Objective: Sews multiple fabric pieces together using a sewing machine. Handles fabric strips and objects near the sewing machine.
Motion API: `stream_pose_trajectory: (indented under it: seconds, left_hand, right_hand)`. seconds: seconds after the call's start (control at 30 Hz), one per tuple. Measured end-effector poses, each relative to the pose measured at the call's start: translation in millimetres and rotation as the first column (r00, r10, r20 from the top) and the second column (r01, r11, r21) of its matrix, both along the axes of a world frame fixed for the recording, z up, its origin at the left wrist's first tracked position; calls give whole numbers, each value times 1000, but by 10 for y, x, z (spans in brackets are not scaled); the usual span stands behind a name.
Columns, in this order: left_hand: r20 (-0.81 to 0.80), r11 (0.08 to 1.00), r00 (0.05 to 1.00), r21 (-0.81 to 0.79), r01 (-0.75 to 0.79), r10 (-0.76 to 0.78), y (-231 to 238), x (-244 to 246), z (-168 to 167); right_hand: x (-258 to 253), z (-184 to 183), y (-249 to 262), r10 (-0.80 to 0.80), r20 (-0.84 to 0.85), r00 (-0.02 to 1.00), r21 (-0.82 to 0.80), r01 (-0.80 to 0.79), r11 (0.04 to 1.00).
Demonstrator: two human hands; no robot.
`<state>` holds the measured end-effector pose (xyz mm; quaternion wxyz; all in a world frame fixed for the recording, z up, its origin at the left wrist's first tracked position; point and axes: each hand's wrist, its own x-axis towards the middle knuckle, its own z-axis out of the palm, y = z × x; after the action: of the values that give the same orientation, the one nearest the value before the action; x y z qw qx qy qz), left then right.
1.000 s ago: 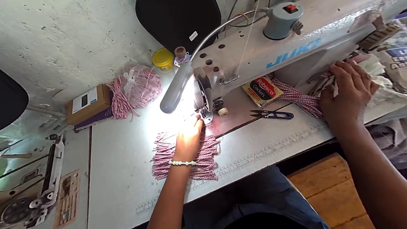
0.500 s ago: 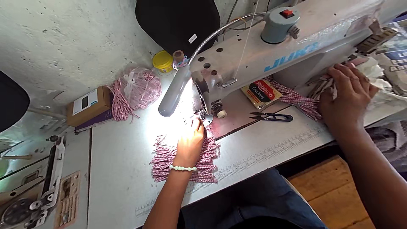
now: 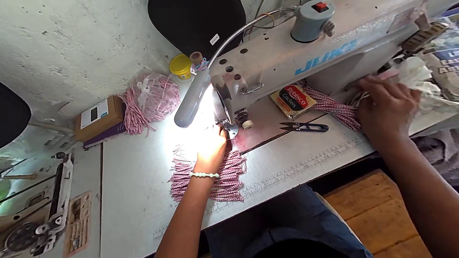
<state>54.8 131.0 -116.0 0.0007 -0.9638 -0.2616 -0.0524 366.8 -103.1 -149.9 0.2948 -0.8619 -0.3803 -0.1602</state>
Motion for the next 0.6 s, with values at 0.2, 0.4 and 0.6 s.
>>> stream_pose_trajectory:
  seconds: [0.2, 0.4, 0.6]
  left_hand:
    - [103, 999, 994, 29, 25, -28, -38, -33, -29]
    - [119, 999, 993, 51, 6, -13, -142, -51, -47]
    - [69, 997, 995, -40, -70, 73, -82, 2, 2]
  right_hand:
    - [-7, 10, 10, -21, -33, 999, -80, 18, 997]
    - [-9, -25, -9, -47, 17, 999, -5, 47, 999]
    - [-16, -21, 11, -61, 82, 995, 85, 54, 995]
